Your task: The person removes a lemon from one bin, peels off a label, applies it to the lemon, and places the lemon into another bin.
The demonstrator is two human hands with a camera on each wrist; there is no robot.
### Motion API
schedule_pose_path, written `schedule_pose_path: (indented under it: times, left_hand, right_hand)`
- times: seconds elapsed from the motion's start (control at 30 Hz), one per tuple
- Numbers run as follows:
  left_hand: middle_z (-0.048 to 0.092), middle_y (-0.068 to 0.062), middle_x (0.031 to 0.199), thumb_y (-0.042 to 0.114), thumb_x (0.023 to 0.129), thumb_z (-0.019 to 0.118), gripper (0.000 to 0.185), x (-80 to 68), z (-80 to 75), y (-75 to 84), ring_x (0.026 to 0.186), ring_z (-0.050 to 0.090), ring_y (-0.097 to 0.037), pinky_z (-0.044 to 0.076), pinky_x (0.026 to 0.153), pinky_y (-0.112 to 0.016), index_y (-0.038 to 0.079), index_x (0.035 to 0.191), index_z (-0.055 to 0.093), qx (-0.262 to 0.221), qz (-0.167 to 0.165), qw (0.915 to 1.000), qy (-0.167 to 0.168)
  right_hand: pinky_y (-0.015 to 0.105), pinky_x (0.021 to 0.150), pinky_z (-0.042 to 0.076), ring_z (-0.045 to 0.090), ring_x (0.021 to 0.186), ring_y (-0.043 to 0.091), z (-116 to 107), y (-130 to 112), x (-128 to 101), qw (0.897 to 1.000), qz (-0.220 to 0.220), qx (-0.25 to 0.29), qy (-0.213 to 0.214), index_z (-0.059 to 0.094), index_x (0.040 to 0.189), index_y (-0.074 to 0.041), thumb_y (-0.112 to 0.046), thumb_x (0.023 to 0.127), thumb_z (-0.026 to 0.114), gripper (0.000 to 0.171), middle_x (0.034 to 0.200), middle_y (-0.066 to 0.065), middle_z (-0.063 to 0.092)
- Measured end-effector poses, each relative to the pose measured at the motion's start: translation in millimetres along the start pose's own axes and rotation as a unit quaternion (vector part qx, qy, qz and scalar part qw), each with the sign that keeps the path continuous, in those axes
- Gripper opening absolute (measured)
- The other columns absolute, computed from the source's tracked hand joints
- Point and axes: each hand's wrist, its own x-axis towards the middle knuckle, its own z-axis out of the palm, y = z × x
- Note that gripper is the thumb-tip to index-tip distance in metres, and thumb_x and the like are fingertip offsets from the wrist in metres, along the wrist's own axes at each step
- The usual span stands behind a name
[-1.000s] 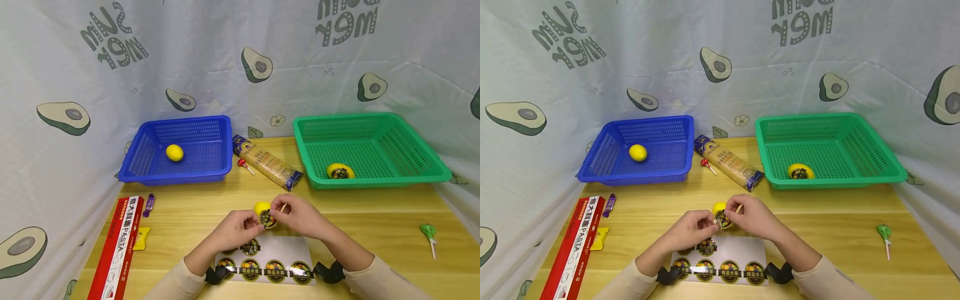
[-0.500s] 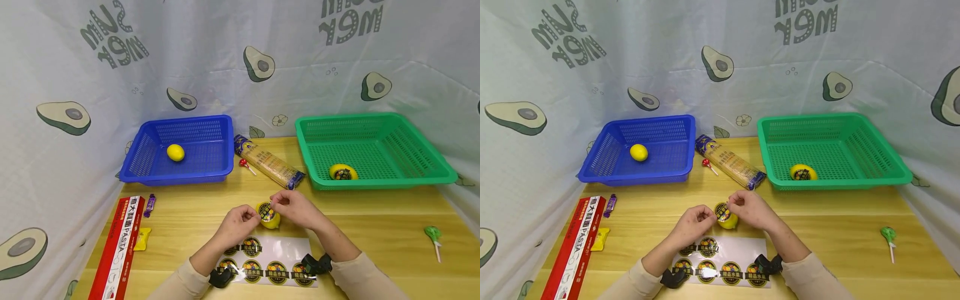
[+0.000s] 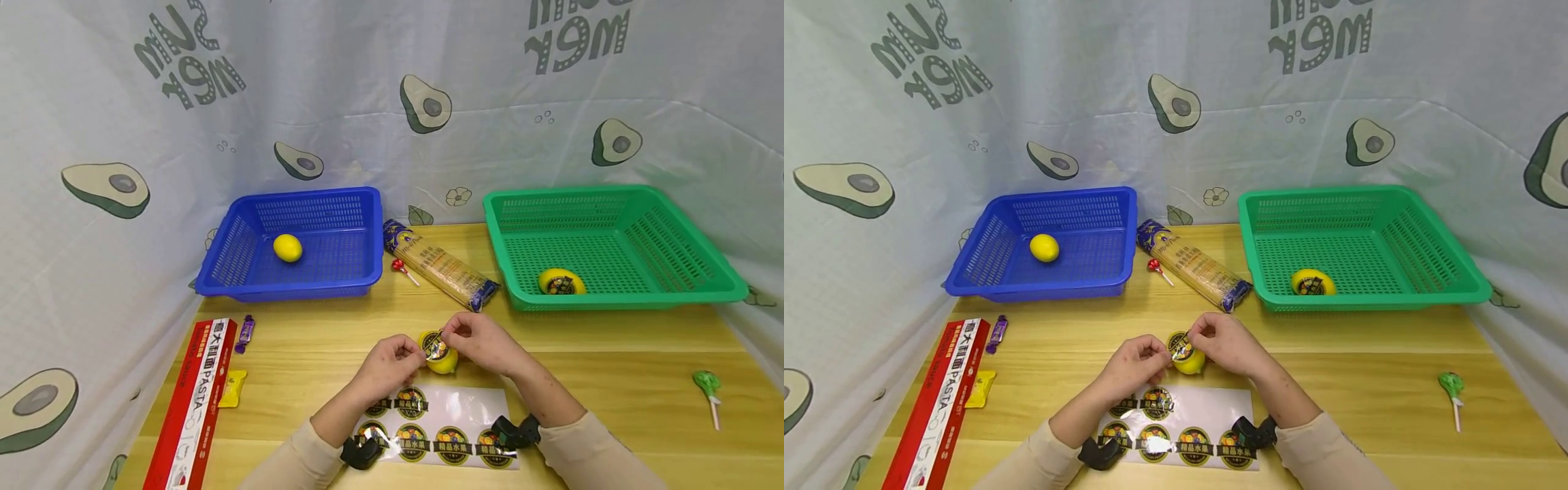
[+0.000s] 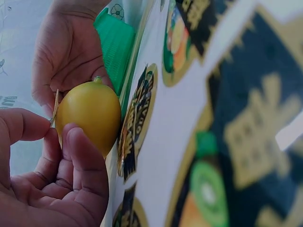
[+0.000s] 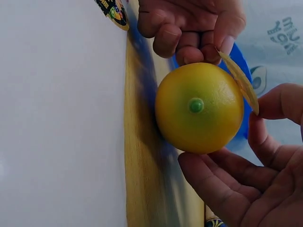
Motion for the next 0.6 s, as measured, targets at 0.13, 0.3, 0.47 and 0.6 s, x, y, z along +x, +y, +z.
schedule_pose_path:
  times: [0.13, 0.3, 0.47, 0.6]
  left_hand:
    - [0.065, -0.008, 0.075, 0.013, 0.094, 0.064, 0.016, 2.0, 0.0, -0.5, 0.064, 0.057, -0.010, 0.051, 0.061, -0.020, -0.003, 0.094, 0.065, -0.008, 0.000, 1.0000, 0.000]
    - [0.069, -0.015, 0.081, 0.011, 0.092, 0.063, 0.015, 3.0, -0.2, -0.4, 0.067, 0.060, -0.008, 0.055, 0.066, -0.021, -0.004, 0.094, 0.064, -0.012, 0.000, 0.9999, 0.000]
    - [0.070, -0.018, 0.083, 0.010, 0.092, 0.064, 0.014, 3.0, 0.1, -0.5, 0.068, 0.062, -0.009, 0.058, 0.068, -0.023, -0.004, 0.095, 0.064, -0.021, -0.003, 0.9998, -0.003]
    - [0.070, -0.015, 0.080, 0.009, 0.092, 0.065, 0.013, 3.5, 0.5, -1.3, 0.068, 0.062, -0.009, 0.059, 0.069, -0.025, -0.004, 0.095, 0.064, -0.027, -0.008, 0.9996, -0.003]
  right_hand:
    - [0.024, 0.071, 0.049, 0.059, 0.084, 0.015, -0.1, 1.0, 0.7, 1.000, -0.007, -0.009, 0.000, 0.067, 0.095, -0.004, -0.016, 0.096, 0.065, 0.012, 0.099, 0.007, 0.071]
    - [0.024, 0.074, 0.048, 0.060, 0.085, 0.015, 0.0, 2.2, 1.4, 1.000, -0.019, -0.018, -0.001, 0.067, 0.094, -0.005, -0.016, 0.096, 0.065, 0.011, 0.099, 0.007, 0.072]
    - [0.026, 0.078, 0.050, 0.062, 0.091, 0.015, 0.0, 2.9, 1.5, 1.000, -0.015, -0.015, -0.005, 0.067, 0.094, -0.005, -0.017, 0.097, 0.065, 0.013, 0.105, 0.009, 0.073]
    - [0.026, 0.082, 0.051, 0.065, 0.096, 0.015, 0.0, 3.8, 1.5, 1.000, -0.016, -0.016, -0.005, 0.067, 0.094, -0.005, -0.017, 0.098, 0.065, 0.012, 0.111, 0.011, 0.073]
